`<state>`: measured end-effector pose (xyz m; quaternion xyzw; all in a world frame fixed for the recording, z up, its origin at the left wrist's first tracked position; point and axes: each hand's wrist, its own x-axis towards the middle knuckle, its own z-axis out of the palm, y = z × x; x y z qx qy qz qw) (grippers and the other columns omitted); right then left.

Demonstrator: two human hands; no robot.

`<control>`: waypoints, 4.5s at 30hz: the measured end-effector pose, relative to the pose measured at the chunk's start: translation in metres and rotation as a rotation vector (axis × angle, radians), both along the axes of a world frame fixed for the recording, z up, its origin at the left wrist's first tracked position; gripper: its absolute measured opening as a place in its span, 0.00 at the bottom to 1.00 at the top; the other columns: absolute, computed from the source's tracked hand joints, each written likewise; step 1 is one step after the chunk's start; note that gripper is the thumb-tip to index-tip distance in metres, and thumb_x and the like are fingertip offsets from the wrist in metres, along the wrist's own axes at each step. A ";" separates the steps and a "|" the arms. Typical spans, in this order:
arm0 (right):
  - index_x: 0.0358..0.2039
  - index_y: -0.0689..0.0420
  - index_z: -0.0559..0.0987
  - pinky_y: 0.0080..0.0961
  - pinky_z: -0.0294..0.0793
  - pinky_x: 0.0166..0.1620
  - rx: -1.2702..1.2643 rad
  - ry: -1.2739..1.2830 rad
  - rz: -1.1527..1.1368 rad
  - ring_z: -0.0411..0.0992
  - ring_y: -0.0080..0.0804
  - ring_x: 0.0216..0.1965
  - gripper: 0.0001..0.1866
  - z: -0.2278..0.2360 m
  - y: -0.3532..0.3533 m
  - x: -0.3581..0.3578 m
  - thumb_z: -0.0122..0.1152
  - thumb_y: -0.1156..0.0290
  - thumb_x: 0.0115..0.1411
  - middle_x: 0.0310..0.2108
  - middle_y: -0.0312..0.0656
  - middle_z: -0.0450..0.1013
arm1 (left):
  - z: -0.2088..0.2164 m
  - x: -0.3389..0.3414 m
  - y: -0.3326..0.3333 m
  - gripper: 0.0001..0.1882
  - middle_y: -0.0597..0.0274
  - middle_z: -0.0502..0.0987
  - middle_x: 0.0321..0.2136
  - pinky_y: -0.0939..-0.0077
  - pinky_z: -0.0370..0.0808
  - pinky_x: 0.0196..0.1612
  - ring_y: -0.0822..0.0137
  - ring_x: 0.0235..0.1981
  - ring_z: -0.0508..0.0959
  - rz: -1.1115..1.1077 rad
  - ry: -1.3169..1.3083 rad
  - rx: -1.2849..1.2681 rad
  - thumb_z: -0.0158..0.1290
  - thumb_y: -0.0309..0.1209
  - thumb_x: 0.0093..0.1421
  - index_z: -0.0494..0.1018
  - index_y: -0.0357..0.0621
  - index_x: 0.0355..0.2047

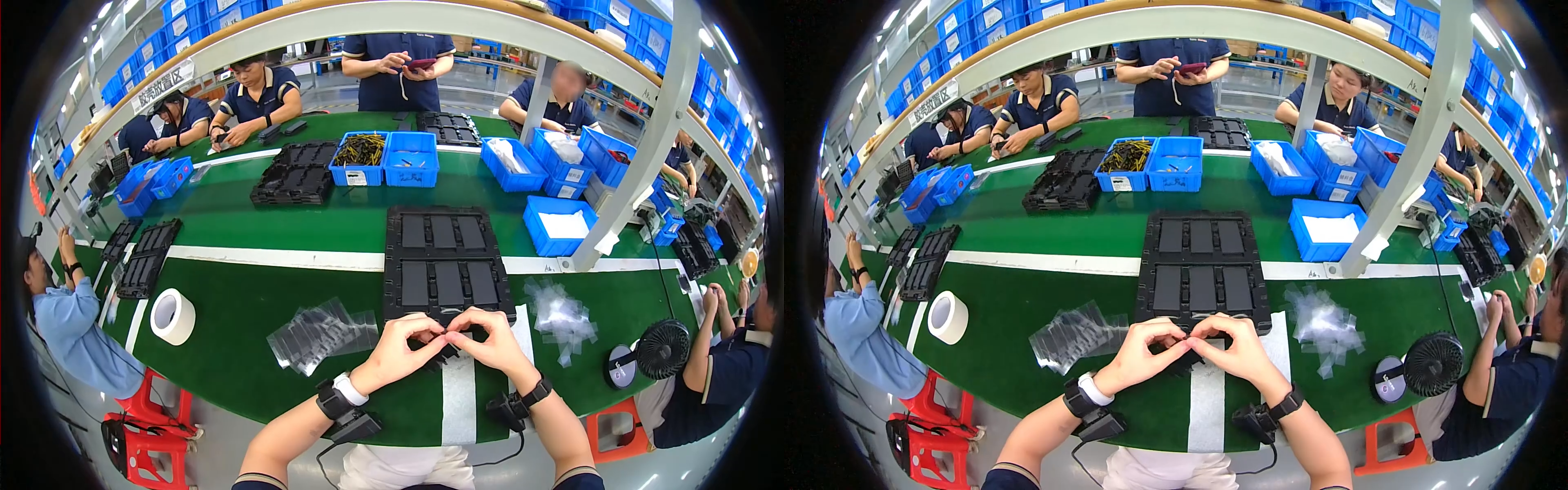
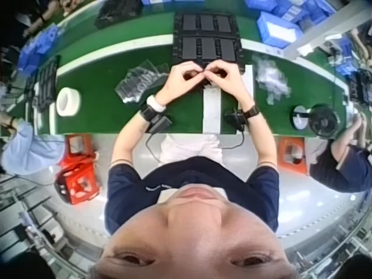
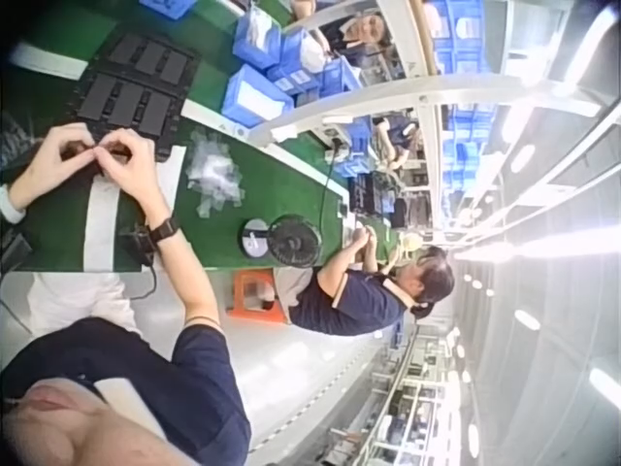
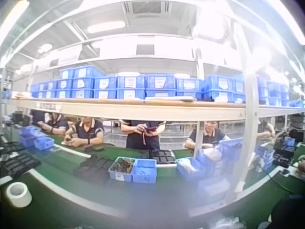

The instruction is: Manually assembling small black plastic housing components by inserting pieces and applying adhesive or protective film.

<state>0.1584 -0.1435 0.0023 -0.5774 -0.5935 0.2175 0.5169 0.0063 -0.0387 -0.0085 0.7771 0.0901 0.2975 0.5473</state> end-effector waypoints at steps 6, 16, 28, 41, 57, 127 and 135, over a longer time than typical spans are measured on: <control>0.25 0.64 0.77 0.17 0.69 0.32 -0.023 0.043 -0.003 0.70 0.19 0.26 0.03 0.003 -0.002 -0.002 0.59 0.77 0.51 0.23 0.38 0.73 | 0.000 -0.001 0.001 0.04 0.65 0.70 0.24 0.87 0.67 0.25 0.81 0.23 0.70 -0.034 0.024 -0.010 0.55 0.23 0.53 0.73 0.34 0.28; 0.27 0.64 0.75 0.17 0.71 0.35 0.053 0.299 -0.118 0.71 0.20 0.30 0.06 0.006 -0.004 0.033 0.52 0.75 0.57 0.26 0.38 0.74 | -0.011 0.002 0.003 0.04 0.71 0.70 0.23 0.89 0.66 0.26 0.85 0.24 0.69 -0.081 0.032 -0.223 0.52 0.24 0.55 0.70 0.35 0.29; 0.23 0.59 0.77 0.30 0.69 0.31 -0.032 -1.071 -0.562 0.70 0.38 0.27 0.03 0.039 -0.128 0.079 0.60 0.73 0.46 0.25 0.41 0.70 | 0.000 -0.001 0.001 0.20 0.63 0.74 0.19 0.82 0.69 0.24 0.76 0.17 0.69 -0.263 0.287 0.144 0.60 0.29 0.47 0.69 0.38 0.41; 0.24 0.58 0.77 0.30 0.70 0.30 -0.174 -0.799 -0.272 0.71 0.37 0.25 0.04 0.047 -0.049 0.070 0.58 0.72 0.47 0.22 0.41 0.70 | -0.006 -0.003 0.004 0.12 0.58 0.74 0.27 0.73 0.72 0.33 0.63 0.28 0.74 -0.212 0.238 0.347 0.59 0.26 0.44 0.72 0.38 0.30; 0.27 0.57 0.77 0.16 0.57 0.21 -0.177 -0.262 -0.126 0.57 0.17 0.17 0.14 -0.006 0.014 0.083 0.71 0.72 0.37 0.15 0.29 0.60 | -0.005 -0.005 -0.002 0.11 0.61 0.72 0.23 0.77 0.71 0.29 0.68 0.23 0.73 -0.202 0.262 0.397 0.59 0.28 0.47 0.76 0.42 0.33; 0.28 0.59 0.78 0.20 0.70 0.27 0.199 -0.212 -0.154 0.70 0.26 0.22 0.07 0.006 0.013 0.001 0.64 0.74 0.46 0.21 0.38 0.73 | 0.012 0.003 0.004 0.05 0.61 0.75 0.26 0.85 0.71 0.29 0.76 0.25 0.75 0.299 -0.063 0.149 0.54 0.22 0.52 0.74 0.36 0.30; 0.32 0.59 0.77 0.21 0.70 0.29 0.154 -0.239 -0.131 0.69 0.28 0.23 0.11 0.007 0.013 0.000 0.64 0.75 0.45 0.22 0.40 0.72 | 0.011 0.003 0.007 0.10 0.60 0.75 0.29 0.82 0.72 0.28 0.73 0.27 0.75 0.285 -0.057 0.235 0.55 0.20 0.49 0.74 0.38 0.35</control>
